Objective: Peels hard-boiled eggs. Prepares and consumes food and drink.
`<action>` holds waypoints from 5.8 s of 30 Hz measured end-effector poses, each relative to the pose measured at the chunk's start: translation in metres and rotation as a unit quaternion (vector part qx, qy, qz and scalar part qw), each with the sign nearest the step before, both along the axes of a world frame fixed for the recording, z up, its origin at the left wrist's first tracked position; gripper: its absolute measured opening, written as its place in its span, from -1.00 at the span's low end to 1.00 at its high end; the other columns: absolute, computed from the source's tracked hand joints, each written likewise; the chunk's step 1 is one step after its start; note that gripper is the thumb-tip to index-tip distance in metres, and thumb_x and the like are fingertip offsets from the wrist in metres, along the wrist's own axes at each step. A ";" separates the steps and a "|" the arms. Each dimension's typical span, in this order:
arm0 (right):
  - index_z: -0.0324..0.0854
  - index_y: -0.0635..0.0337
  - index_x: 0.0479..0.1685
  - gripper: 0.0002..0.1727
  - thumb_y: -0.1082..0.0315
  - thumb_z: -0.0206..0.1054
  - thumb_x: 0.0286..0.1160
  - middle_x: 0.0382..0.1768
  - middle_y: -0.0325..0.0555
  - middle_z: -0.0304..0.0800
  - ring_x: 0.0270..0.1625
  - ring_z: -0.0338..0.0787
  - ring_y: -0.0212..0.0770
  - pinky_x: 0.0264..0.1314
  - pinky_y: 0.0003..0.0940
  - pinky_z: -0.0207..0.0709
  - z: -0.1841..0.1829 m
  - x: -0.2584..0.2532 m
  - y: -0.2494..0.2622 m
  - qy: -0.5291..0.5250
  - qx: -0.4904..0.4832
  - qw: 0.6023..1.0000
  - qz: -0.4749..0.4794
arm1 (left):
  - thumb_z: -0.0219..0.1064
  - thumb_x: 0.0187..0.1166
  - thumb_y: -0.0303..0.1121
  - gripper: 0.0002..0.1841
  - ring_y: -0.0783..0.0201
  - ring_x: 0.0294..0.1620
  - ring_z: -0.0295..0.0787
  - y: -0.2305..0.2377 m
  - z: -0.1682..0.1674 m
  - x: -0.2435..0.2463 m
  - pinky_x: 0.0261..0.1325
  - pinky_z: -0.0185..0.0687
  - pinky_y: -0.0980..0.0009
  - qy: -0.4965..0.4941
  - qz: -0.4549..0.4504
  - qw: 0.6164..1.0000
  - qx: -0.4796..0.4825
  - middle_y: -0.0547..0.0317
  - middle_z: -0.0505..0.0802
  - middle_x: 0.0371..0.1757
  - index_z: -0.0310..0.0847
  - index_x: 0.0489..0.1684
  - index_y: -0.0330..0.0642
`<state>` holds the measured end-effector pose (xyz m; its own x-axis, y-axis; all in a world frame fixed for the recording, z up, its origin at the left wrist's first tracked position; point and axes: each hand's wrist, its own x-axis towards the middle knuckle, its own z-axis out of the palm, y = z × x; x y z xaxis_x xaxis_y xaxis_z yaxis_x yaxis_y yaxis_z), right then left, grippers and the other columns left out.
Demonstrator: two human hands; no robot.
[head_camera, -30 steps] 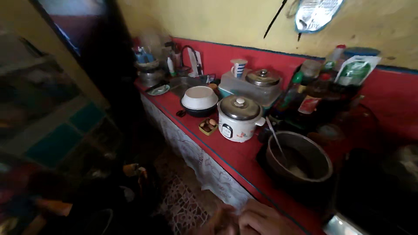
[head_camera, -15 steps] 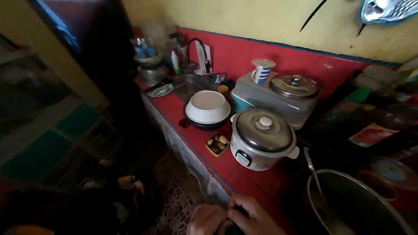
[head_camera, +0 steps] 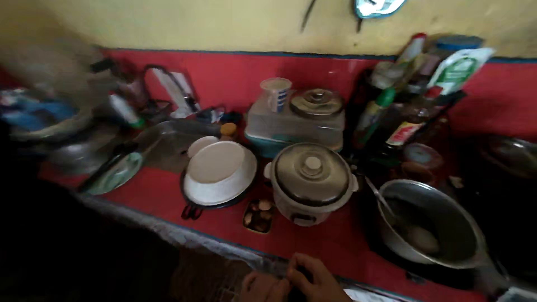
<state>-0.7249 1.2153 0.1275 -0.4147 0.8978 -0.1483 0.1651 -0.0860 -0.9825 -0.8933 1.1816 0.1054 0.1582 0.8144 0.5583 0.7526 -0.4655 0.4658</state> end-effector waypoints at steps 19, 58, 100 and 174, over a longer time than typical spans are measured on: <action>0.61 0.33 -0.34 -0.81 0.42 0.21 0.63 -0.52 -0.24 0.58 -0.47 0.59 -0.47 -0.34 -0.50 0.54 -0.017 0.272 -0.334 -0.023 0.103 0.829 -0.549 | 0.40 0.39 -0.52 -0.92 -0.03 -0.21 0.84 -0.156 0.024 0.340 -0.03 0.73 0.04 0.025 -0.595 0.789 -0.153 -0.09 0.84 -0.36 0.79 -0.42 -0.36; 0.65 0.41 -0.12 -0.78 0.36 0.36 0.56 -0.36 -0.03 0.76 -0.34 0.76 -0.22 -0.20 -0.23 0.69 -0.044 0.523 -1.149 -0.201 -0.069 0.256 -0.943 | 0.47 0.39 -0.47 -0.88 -0.05 -0.19 0.84 -1.007 -0.015 0.830 -0.02 0.74 -0.03 0.192 -0.942 0.196 -0.193 -0.14 0.86 -0.24 0.86 -0.34 -0.37; 0.70 0.29 -0.21 -0.84 0.34 0.33 0.53 -0.42 -0.19 0.71 -0.38 0.70 -0.36 -0.23 -0.35 0.63 -0.089 0.858 -1.689 -0.077 -0.116 0.417 -0.898 | 0.43 0.46 -0.41 -0.84 0.07 -0.15 0.84 -1.508 -0.070 1.081 0.05 0.75 0.15 0.189 -0.829 0.425 -0.309 -0.07 0.86 -0.23 0.85 -0.27 -0.36; 0.59 0.36 0.34 -0.54 0.47 0.44 0.41 0.04 0.06 0.86 -0.03 0.89 -0.17 0.12 -0.20 0.78 -0.123 0.935 -1.799 -0.142 -0.078 0.523 -0.837 | 0.17 0.68 -0.50 -0.73 0.23 0.05 0.84 -1.565 -0.144 1.163 0.28 0.70 0.20 0.143 -0.747 0.436 -0.481 -0.06 0.89 0.02 0.74 0.14 -0.41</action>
<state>0.2100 -0.5836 0.0045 0.9912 -0.0648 -0.1155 -0.1321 -0.4188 -0.8984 0.2700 -0.3834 -0.0382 0.8650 -0.4805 -0.1446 0.0360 -0.2282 0.9730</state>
